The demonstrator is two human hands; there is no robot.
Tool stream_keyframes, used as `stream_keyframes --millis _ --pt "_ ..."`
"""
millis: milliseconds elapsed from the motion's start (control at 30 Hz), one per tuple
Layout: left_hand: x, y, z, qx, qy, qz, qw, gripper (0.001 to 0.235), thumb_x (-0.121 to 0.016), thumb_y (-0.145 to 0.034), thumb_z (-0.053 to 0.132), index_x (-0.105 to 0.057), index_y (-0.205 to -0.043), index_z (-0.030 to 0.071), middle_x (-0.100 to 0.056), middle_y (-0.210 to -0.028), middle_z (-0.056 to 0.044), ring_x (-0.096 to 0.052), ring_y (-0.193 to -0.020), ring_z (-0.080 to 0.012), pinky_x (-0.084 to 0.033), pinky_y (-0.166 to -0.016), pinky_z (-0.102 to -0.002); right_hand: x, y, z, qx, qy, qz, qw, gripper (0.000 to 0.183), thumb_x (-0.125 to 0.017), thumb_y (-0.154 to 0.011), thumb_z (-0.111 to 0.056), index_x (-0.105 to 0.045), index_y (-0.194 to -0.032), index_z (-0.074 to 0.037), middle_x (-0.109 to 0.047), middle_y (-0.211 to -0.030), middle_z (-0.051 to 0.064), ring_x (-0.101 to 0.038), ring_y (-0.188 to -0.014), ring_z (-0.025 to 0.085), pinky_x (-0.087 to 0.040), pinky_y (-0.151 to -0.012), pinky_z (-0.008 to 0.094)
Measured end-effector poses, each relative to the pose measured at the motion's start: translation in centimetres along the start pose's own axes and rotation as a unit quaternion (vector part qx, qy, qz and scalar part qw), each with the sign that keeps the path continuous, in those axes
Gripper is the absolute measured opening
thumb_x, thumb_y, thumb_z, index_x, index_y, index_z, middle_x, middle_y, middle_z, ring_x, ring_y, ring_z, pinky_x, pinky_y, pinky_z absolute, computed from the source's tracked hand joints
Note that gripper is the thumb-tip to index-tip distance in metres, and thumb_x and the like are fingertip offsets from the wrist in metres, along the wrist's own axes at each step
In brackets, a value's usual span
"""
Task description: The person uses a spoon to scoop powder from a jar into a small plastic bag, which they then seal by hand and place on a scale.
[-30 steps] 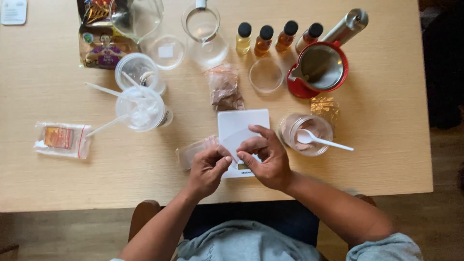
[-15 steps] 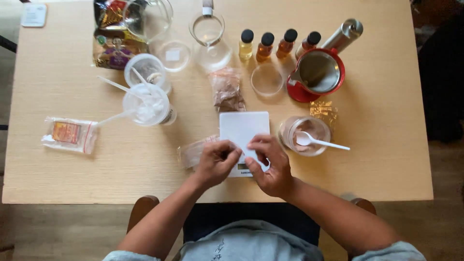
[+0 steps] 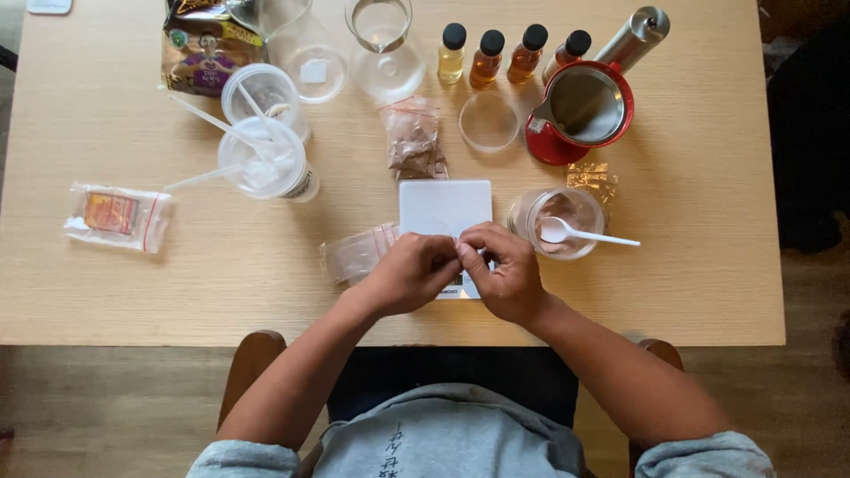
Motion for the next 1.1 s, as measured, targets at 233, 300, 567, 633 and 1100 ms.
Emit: stream_keyframes --millis 233,300,567,633,1100 --pt "0.7 0.8 -1.4 0.049 0.168 -0.015 0.984 0.023 -0.062 -0.098 0.016 -0.067 -0.079 0.005 -0.049 -0.057 0.000 -0.048 -0.060 -0.0141 -0.042 -0.058 -0.031 0.2 -0.1 1.6 -0.034 -0.009 -0.017 0.999 0.017 -0.064 -0.103 -0.009 -0.073 -0.091 -0.003 -0.066 -0.072 0.007 -0.060 -0.067 0.014 -0.053 -0.056 0.030" --pt "1.2 0.6 -2.3 0.025 0.143 0.075 0.987 0.028 -0.063 -0.098 0.013 -0.067 -0.071 0.008 -0.050 -0.049 -0.002 -0.046 -0.050 -0.0119 -0.040 -0.052 -0.029 0.2 -0.1 1.3 -0.002 0.051 0.001 0.999 0.017 -0.065 -0.105 -0.013 -0.072 -0.093 -0.002 -0.067 -0.073 0.012 -0.066 -0.064 0.022 -0.055 -0.058 0.032" --pt "-0.2 0.9 -2.9 -0.076 0.112 0.128 0.982 0.030 -0.065 -0.098 0.014 -0.066 -0.069 0.006 -0.049 -0.046 -0.006 -0.047 -0.045 -0.0159 -0.037 -0.046 -0.031 0.1 0.1 0.6 0.043 0.069 -0.008 0.997 0.023 -0.081 -0.088 -0.003 -0.072 -0.109 -0.003 -0.072 -0.082 0.011 -0.072 -0.074 0.024 -0.060 -0.062 0.033" --pt "-0.4 1.0 -3.4 -0.090 0.114 0.132 0.981 0.032 -0.065 -0.100 0.016 -0.065 -0.069 0.007 -0.047 -0.046 -0.005 -0.046 -0.046 -0.0156 -0.036 -0.046 -0.032 0.2 0.1 0.8 0.038 0.059 -0.024 0.997 0.029 -0.082 -0.085 -0.002 -0.072 -0.112 -0.003 -0.073 -0.084 0.012 -0.072 -0.076 0.024 -0.060 -0.064 0.034" --pt "0.8 1.0 0.2 -0.175 0.092 0.093 0.976 0.039 -0.061 -0.103 0.010 -0.055 -0.065 0.008 -0.045 -0.053 -0.008 -0.044 -0.050 -0.0248 -0.042 -0.052 -0.035 0.1 -0.1 1.9 0.022 -0.069 -0.116 0.991 0.048 -0.076 -0.083 0.010 -0.065 -0.128 -0.005 -0.068 -0.090 0.012 -0.068 -0.079 0.022 -0.057 -0.077 0.036"
Point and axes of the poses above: each hand's wrist, its own y-axis away from the middle knuckle, its own x-axis out of the back of the hand, z = x × y, the point moved 4 cm from there along -y, towards the middle knuckle
